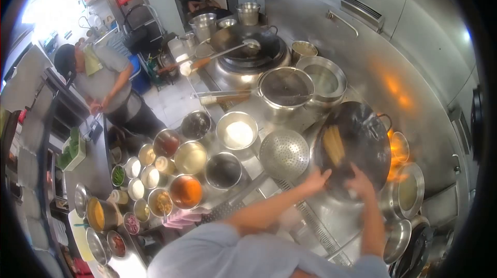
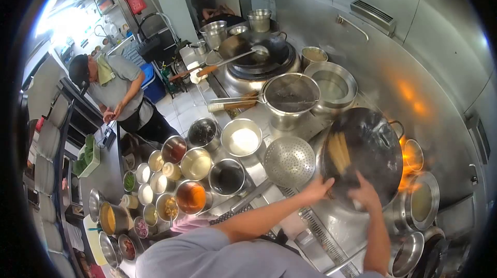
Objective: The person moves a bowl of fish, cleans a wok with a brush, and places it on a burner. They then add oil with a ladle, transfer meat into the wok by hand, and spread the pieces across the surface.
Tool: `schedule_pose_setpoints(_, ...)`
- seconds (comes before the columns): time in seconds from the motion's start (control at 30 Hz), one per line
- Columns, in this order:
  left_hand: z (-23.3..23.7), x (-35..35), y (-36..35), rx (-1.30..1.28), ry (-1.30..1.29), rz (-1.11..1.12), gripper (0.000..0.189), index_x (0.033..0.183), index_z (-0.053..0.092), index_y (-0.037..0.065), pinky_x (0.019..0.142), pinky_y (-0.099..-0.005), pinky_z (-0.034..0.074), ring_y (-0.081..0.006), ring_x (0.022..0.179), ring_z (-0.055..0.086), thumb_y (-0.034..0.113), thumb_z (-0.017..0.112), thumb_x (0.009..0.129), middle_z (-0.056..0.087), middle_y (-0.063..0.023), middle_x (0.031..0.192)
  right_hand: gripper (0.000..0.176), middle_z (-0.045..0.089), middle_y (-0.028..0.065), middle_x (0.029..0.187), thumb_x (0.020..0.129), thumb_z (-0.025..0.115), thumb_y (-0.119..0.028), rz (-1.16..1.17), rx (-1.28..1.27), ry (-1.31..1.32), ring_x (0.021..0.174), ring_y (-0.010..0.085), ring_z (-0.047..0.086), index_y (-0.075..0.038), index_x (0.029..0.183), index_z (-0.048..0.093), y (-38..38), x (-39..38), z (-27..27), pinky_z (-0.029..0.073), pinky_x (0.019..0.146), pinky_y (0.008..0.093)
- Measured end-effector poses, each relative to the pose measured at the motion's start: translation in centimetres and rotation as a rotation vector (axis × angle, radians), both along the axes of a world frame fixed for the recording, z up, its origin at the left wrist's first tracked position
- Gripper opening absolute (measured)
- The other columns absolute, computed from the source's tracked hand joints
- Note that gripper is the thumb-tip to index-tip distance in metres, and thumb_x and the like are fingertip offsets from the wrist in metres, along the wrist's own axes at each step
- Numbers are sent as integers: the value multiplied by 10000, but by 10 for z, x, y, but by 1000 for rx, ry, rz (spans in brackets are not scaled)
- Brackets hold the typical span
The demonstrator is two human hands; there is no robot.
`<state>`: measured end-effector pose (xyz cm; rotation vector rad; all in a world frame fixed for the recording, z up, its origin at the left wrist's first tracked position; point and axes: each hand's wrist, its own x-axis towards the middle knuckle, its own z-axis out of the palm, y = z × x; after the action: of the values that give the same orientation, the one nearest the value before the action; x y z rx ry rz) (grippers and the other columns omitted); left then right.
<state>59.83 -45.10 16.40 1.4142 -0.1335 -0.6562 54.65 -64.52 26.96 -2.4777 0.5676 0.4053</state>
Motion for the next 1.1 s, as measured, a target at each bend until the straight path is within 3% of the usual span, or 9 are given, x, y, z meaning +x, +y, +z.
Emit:
schedule_pose_setpoints(0.1, 27, -14, 24, 364, -764, -52, 492, 1135, 490, -42, 866, -530, 491, -375, 1019, 566, 338, 685, 891, 553, -242, 1030, 765, 629, 229, 1260, 762, 692, -234, 417, -229, -36, 1170, 352, 615, -155, 1479, 437, -158, -51, -41, 485, 974, 425)
schedule_pose_setpoints(0.17, 28, -16, 34, 443, -1126, -80, 497, 1127, 535, -26, 936, -549, 448, -408, 1156, 514, 335, 721, 841, 528, -278, 1166, 599, 690, 190, 1116, 819, 644, -193, -105, -728, -99, 961, 342, 690, -128, 1401, 513, -189, -32, 11, 540, 830, 457)
schedule_pose_setpoints(0.33, 25, -18, 23, 395, -1443, -131, 326, 979, 623, 25, 1048, -528, 372, -354, 1119, 533, 289, 718, 812, 567, -212, 1089, 689, 689, 233, 1028, 721, 683, -195, -415, -129, -237, 958, 357, 675, -85, 1378, 511, -148, 57, -55, 535, 830, 444)
schedule_pose_setpoints(0.47, 7, -4, 11, 429, -1446, -399, 196, 909, 619, 74, 954, -452, 397, -270, 925, 578, 231, 692, 818, 612, -88, 836, 903, 637, 254, 1213, 613, 760, -226, -22, 27, -93, 1167, 330, 615, -101, 1450, 445, -5, 12, -32, 494, 961, 412)
schedule_pose_setpoints(0.57, 0, -5, 9, 382, -1390, -459, 130, 861, 610, 103, 840, -408, 396, -233, 835, 580, 209, 673, 819, 608, -29, 726, 1013, 528, 204, 1408, 616, 776, -110, 165, 131, -61, 1273, 333, 546, -161, 1526, 336, -149, -25, -71, 456, 1044, 407)
schedule_pose_setpoints(0.67, 29, -20, 2, 354, -1425, -432, 102, 845, 606, 116, 776, -393, 380, -229, 821, 581, 204, 656, 825, 602, -22, 699, 840, 718, 197, 964, 792, 601, -194, -499, -656, -108, 891, 393, 698, -181, 1552, 242, -257, -16, -34, 548, 787, 472)
schedule_pose_setpoints(0.73, 49, -40, 27, 248, -1373, -425, 97, 839, 604, 121, 776, -393, 378, -228, 820, 583, 205, 650, 826, 603, -25, 690, 804, 715, 208, 949, 793, 602, -226, -684, -547, -348, 881, 398, 693, -156, 1533, 297, -184, -5, 63, 540, 788, 473)
schedule_pose_setpoints(0.97, -4, -4, -5, 343, -1290, -525, 120, 850, 614, 124, 823, -413, 369, -259, 837, 600, 241, 626, 830, 667, -52, 765, 1026, 605, 236, 1277, 620, 727, -127, -217, 37, 33, 923, 279, 689, -182, 1550, 295, -18, 46, -22, 578, 639, 409)
schedule_pose_setpoints(1.1, -20, -3, -10, 329, -1317, -496, 114, 841, 621, 137, 820, -410, 370, -256, 830, 599, 249, 632, 823, 658, -44, 760, 985, 517, 245, 1410, 616, 762, -195, 175, 67, 110, 1280, 322, 533, -183, 1518, 365, -61, -42, -11, 394, 1093, 378)
